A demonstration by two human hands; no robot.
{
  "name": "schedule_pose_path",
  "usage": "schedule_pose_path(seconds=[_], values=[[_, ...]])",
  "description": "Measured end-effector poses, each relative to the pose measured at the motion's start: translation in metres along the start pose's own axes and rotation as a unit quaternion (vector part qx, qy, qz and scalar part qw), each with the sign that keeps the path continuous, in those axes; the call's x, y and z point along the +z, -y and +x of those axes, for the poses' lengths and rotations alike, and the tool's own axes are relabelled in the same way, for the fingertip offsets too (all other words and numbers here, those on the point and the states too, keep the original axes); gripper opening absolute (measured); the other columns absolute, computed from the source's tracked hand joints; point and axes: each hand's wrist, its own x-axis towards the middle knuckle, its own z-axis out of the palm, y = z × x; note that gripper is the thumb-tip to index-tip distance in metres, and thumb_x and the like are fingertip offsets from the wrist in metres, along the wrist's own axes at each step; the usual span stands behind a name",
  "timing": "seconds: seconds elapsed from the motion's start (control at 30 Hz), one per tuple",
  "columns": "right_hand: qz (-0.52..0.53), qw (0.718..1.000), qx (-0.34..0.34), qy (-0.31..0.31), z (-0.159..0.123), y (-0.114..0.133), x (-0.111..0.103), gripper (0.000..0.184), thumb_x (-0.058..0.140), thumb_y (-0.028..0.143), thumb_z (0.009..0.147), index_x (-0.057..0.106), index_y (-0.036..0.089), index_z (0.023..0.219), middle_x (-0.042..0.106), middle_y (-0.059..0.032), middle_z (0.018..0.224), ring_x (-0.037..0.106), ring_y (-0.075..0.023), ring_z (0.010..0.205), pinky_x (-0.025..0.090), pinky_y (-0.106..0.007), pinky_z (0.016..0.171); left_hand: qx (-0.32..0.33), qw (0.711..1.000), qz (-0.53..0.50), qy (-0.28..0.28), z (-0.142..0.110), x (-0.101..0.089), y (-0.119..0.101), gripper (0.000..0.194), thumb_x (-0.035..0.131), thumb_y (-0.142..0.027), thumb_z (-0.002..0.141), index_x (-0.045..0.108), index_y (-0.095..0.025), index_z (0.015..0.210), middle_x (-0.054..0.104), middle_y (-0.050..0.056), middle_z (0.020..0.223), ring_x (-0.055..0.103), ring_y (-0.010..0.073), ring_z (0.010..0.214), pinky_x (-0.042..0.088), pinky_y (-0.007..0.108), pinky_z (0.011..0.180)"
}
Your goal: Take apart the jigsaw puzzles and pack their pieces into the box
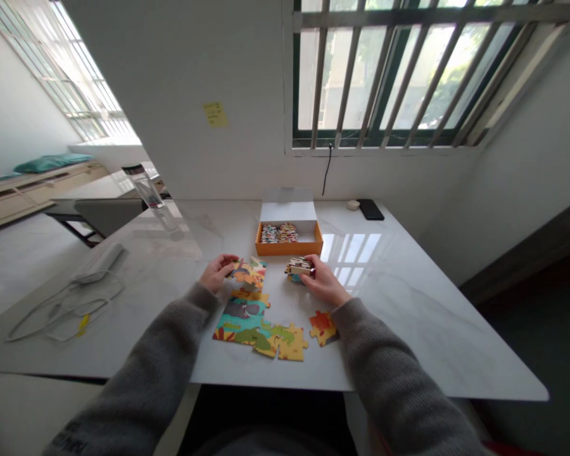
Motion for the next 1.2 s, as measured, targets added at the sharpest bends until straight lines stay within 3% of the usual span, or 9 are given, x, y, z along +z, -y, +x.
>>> schedule_pose_path(seconds=[0.13, 0.3, 0.37, 0.57, 0.7, 0.8, 0.97, 1.1, 1.2], values=[[0.051, 0.999, 0.007, -0.004, 0.000, 0.000, 0.001, 0.033, 0.063, 0.025, 0.081, 0.051, 0.022, 0.112, 0.066, -0.0083, 0.105, 0.065, -0.0216, 0.090, 0.056, -0.039, 0.081, 0.057, 0.998, -0.017, 0.000, -0.004, 0.000, -0.012, 0.040, 0.071, -0.028, 0.072, 0.059, -0.017, 0.109, 0.049, -0.007, 0.059, 0.051, 0.0107, 0.055, 0.042, 0.023, 0.056], [0.211, 0.977, 0.033, 0.005, -0.001, 0.013, 0.005, 0.033, 0.063, 0.034, 0.085, 0.050, 0.022, 0.113, 0.065, -0.0087, 0.111, 0.066, -0.0218, 0.097, 0.055, -0.041, 0.087, 0.037, 0.995, -0.061, 0.069, -0.014, 0.017, -0.016, 0.047, 0.075, -0.037, 0.074, 0.057, -0.017, 0.113, 0.067, 0.003, 0.085, 0.064, 0.0157, 0.075, 0.052, 0.029, 0.068], [0.229, 0.973, 0.040, -0.004, -0.002, 0.017, 0.007, 0.035, 0.065, 0.035, 0.084, 0.049, 0.022, 0.112, 0.065, -0.0082, 0.110, 0.066, -0.0214, 0.097, 0.055, -0.040, 0.088, 0.050, 0.994, -0.054, 0.079, -0.017, 0.027, -0.016, 0.050, 0.076, -0.039, 0.075, 0.057, -0.016, 0.114, 0.067, 0.003, 0.084, 0.064, 0.0154, 0.075, 0.052, 0.029, 0.070], [0.151, 0.985, 0.068, -0.042, 0.001, 0.007, 0.011, 0.035, 0.064, 0.036, 0.083, 0.050, 0.021, 0.111, 0.064, -0.0067, 0.104, 0.062, -0.0197, 0.087, 0.054, -0.037, 0.079, 0.073, 0.987, 0.039, 0.139, -0.020, 0.056, -0.022, 0.039, 0.073, -0.039, 0.079, 0.060, -0.015, 0.107, 0.068, 0.003, 0.080, 0.063, 0.0142, 0.070, 0.049, 0.027, 0.067], [0.026, 0.998, 0.037, -0.053, 0.003, -0.006, 0.008, 0.035, 0.065, 0.032, 0.080, 0.054, 0.020, 0.111, 0.062, -0.0041, 0.097, 0.057, -0.0180, 0.081, 0.050, -0.035, 0.076, 0.131, 0.959, 0.173, 0.181, -0.018, 0.083, -0.030, 0.021, 0.070, -0.030, 0.081, 0.062, -0.016, 0.096, 0.067, 0.001, 0.077, 0.055, 0.0104, 0.063, 0.042, 0.024, 0.060], [-0.019, 0.999, 0.020, -0.034, 0.004, -0.012, 0.005, 0.037, 0.063, 0.025, 0.078, 0.054, 0.019, 0.113, 0.060, -0.0021, 0.092, 0.054, -0.0166, 0.076, 0.049, -0.034, 0.074, 0.146, 0.945, 0.210, 0.202, -0.015, 0.100, -0.025, 0.013, 0.067, -0.025, 0.081, 0.061, -0.018, 0.089, 0.065, -0.002, 0.075, 0.052, 0.0099, 0.062, 0.042, 0.023, 0.060], [0.073, 0.996, 0.024, 0.047, 0.002, -0.012, 0.007, 0.040, 0.061, 0.022, 0.079, 0.049, 0.022, 0.118, 0.062, -0.0007, 0.096, 0.059, -0.0163, 0.079, 0.051, -0.032, 0.074, 0.139, 0.937, 0.259, 0.188, -0.012, 0.105, -0.003, 0.009, 0.065, -0.024, 0.081, 0.058, -0.020, 0.083, 0.058, -0.005, 0.069, 0.050, 0.0106, 0.060, 0.042, 0.023, 0.060], [0.124, 0.988, 0.031, 0.093, 0.000, -0.008, 0.010, 0.041, 0.063, 0.020, 0.080, 0.048, 0.024, 0.118, 0.064, -0.0020, 0.097, 0.062, -0.0177, 0.083, 0.054, -0.032, 0.075, 0.197, 0.912, 0.330, 0.145, -0.012, 0.099, 0.006, 0.015, 0.066, -0.028, 0.080, 0.055, -0.020, 0.087, 0.050, -0.005, 0.070, 0.046, 0.0114, 0.060, 0.042, 0.025, 0.061], [0.124, 0.985, 0.034, 0.113, -0.001, -0.007, 0.008, 0.043, 0.061, 0.017, 0.080, 0.047, 0.023, 0.120, 0.065, -0.0027, 0.098, 0.064, -0.0180, 0.086, 0.055, -0.032, 0.077, 0.254, 0.899, 0.341, 0.103, -0.010, 0.099, 0.010, 0.030, 0.069, -0.033, 0.077, 0.054, -0.019, 0.099, 0.053, 0.001, 0.087, 0.052, 0.0160, 0.073, 0.048, 0.030, 0.070]])
